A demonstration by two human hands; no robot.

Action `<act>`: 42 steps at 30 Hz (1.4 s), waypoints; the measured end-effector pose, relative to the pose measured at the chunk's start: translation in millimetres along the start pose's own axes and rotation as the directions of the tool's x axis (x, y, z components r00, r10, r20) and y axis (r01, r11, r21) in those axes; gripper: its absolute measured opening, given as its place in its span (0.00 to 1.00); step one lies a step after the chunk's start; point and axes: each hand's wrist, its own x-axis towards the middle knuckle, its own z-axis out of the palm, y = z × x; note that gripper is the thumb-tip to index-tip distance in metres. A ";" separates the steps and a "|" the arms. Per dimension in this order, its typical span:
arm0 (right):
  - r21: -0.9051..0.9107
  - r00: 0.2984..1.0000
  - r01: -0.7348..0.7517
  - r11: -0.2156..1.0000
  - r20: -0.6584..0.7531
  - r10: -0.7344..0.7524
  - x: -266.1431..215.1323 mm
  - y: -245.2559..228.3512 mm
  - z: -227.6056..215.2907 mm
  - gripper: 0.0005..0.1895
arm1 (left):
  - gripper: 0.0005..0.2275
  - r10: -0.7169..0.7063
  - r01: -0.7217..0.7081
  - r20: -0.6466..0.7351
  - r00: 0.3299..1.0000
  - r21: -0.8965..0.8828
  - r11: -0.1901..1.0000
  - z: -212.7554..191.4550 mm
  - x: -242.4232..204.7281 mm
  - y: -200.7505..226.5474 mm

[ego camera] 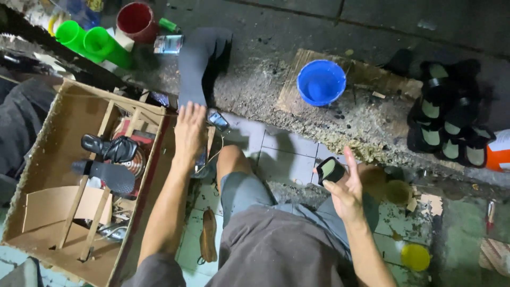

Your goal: Applying adhesive to the edges and surfaces of shoe soles and components manually in a workshop.

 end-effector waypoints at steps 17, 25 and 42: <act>-0.120 0.970 0.103 0.987 -0.209 -0.127 -43.6 13.2 -26.3 0.46 | 0.12 -0.200 0.496 0.861 0.467 -0.442 -0.747 17.4 -25.1 301.1; -0.771 0.839 0.192 0.607 -0.192 -0.509 -60.0 54.9 -21.7 0.54 | 0.16 -0.010 0.432 0.812 0.584 -0.321 -0.843 12.0 -29.1 314.2; -0.922 0.562 0.358 -0.149 0.340 -0.754 -21.6 58.2 11.3 0.32 | 0.26 -0.037 0.405 0.640 0.768 -0.529 -0.745 -4.8 -29.9 299.2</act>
